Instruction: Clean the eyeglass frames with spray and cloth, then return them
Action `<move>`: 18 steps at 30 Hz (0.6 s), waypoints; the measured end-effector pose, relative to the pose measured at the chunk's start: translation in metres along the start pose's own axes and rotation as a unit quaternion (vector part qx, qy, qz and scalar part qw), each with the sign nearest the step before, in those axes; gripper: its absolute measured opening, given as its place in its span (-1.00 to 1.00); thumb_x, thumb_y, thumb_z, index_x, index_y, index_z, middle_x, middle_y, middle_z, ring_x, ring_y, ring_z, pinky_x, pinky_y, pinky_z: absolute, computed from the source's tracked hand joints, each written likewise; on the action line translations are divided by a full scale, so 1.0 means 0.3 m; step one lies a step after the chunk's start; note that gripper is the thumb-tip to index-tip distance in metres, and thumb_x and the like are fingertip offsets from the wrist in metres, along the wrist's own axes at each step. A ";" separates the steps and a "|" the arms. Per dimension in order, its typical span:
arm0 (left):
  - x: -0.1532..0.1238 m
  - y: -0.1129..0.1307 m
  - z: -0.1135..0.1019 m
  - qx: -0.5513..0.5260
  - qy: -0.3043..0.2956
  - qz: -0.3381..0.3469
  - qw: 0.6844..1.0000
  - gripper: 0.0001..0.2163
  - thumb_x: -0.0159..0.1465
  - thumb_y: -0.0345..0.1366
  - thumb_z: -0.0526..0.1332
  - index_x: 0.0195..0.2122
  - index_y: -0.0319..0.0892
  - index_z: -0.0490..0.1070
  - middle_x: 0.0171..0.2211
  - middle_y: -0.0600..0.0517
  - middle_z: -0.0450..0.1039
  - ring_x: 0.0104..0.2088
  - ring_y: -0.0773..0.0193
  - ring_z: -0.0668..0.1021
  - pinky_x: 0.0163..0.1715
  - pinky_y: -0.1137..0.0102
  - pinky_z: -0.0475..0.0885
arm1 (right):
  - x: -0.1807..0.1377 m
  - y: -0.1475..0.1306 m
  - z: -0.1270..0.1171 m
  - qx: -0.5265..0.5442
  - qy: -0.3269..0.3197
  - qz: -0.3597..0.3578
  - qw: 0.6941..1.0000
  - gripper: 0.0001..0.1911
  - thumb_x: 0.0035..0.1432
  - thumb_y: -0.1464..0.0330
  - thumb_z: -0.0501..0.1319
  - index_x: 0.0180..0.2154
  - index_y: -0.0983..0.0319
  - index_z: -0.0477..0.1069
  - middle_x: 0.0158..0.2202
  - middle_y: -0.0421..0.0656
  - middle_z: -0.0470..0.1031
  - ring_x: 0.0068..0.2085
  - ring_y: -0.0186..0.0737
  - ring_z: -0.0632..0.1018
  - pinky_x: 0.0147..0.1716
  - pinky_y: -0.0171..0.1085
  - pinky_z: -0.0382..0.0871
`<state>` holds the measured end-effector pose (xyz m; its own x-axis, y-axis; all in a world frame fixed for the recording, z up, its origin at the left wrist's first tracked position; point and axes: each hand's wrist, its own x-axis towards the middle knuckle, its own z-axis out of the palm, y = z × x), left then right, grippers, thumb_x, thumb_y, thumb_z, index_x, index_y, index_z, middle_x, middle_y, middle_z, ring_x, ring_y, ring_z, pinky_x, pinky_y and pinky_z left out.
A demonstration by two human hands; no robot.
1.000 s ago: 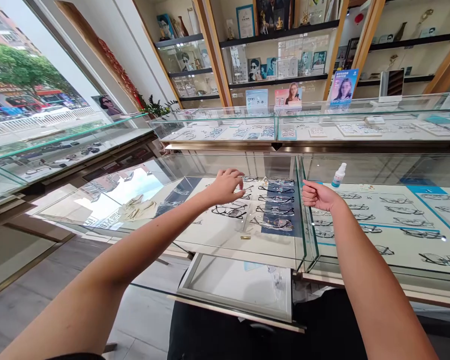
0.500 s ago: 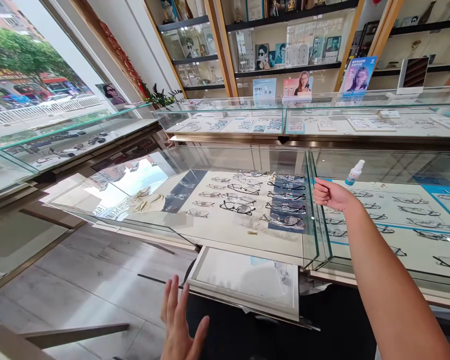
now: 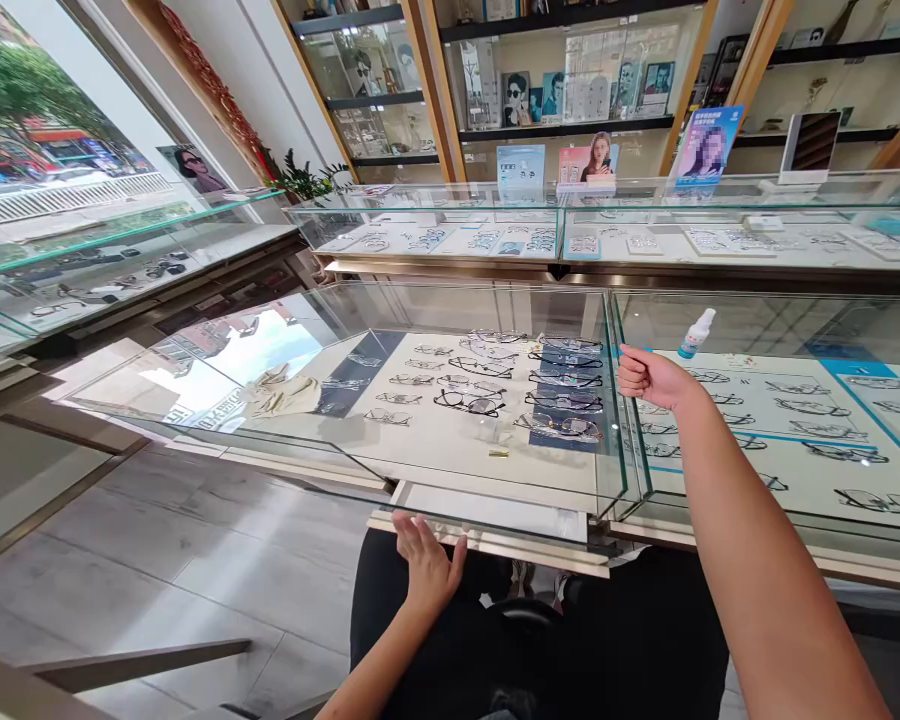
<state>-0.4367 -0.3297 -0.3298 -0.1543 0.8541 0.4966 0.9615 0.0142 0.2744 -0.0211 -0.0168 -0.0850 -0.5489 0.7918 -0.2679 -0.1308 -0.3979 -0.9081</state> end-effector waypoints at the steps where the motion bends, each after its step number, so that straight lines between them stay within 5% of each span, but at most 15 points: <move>1: 0.022 -0.001 0.011 -0.001 -0.004 0.002 1.000 0.14 0.46 -0.27 0.25 0.51 -0.06 -0.92 0.54 -0.37 -0.91 0.55 -0.43 -0.50 0.41 -0.53 0.02 | 0.000 0.000 0.000 -0.001 -0.003 -0.001 1.000 -0.37 0.53 0.08 0.13 -0.50 0.14 -0.15 -0.55 -0.33 -0.23 -0.49 -0.26 -0.16 -0.58 -0.28 0.03; 8: 0.131 -0.007 0.122 -0.001 -0.016 0.007 1.000 0.04 0.52 -0.22 0.18 0.55 -0.15 -0.83 0.56 -0.50 -0.76 0.57 -0.44 -0.43 0.42 -0.48 0.03 | 0.008 0.001 0.002 0.012 -0.010 0.006 1.000 -0.36 0.53 0.09 0.14 -0.52 0.16 -0.11 -0.56 -0.33 -0.22 -0.50 -0.28 -0.16 -0.58 -0.30 0.01; 13: 0.174 -0.035 0.205 -0.024 -0.015 0.001 1.000 0.12 0.48 -0.24 0.24 0.50 -0.13 -0.92 0.53 -0.49 -0.84 0.56 -0.50 -0.42 0.42 -0.51 -0.02 | -0.011 -0.022 0.040 -0.029 -0.031 0.003 0.999 -0.37 0.48 0.03 0.21 -0.51 0.15 -0.04 -0.57 -0.33 -0.14 -0.52 -0.30 -0.09 -0.58 -0.30 -0.05; 15: 0.178 -0.055 0.239 -0.013 -0.008 0.004 1.000 0.19 0.45 -0.23 0.28 0.46 -0.06 -0.99 0.52 -0.48 -0.91 0.54 -0.54 -0.47 0.40 -0.54 0.00 | -0.038 -0.046 0.039 -0.047 -0.031 -0.039 0.998 -0.38 0.44 0.04 0.27 -0.49 0.15 -0.01 -0.56 -0.32 -0.11 -0.53 -0.31 -0.04 -0.59 -0.29 -0.06; 18: 0.177 -0.093 0.299 -0.009 -0.002 0.001 1.000 0.26 0.42 -0.16 0.32 0.41 -0.01 -1.06 0.50 -0.40 -1.01 0.52 -0.54 -0.55 0.39 -0.56 -0.01 | -0.087 -0.090 -0.008 -0.021 0.018 -0.222 0.975 -0.38 0.41 0.08 0.30 -0.48 0.14 -0.05 -0.54 -0.31 -0.16 -0.53 -0.29 -0.01 -0.58 -0.26 0.02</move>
<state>-0.4514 -0.2380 -0.3850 -0.1519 0.8565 0.4932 0.9576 0.0039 0.2880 -0.0011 -0.0257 -0.0544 -0.4162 0.8977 0.1445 -0.3147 0.0069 -0.9492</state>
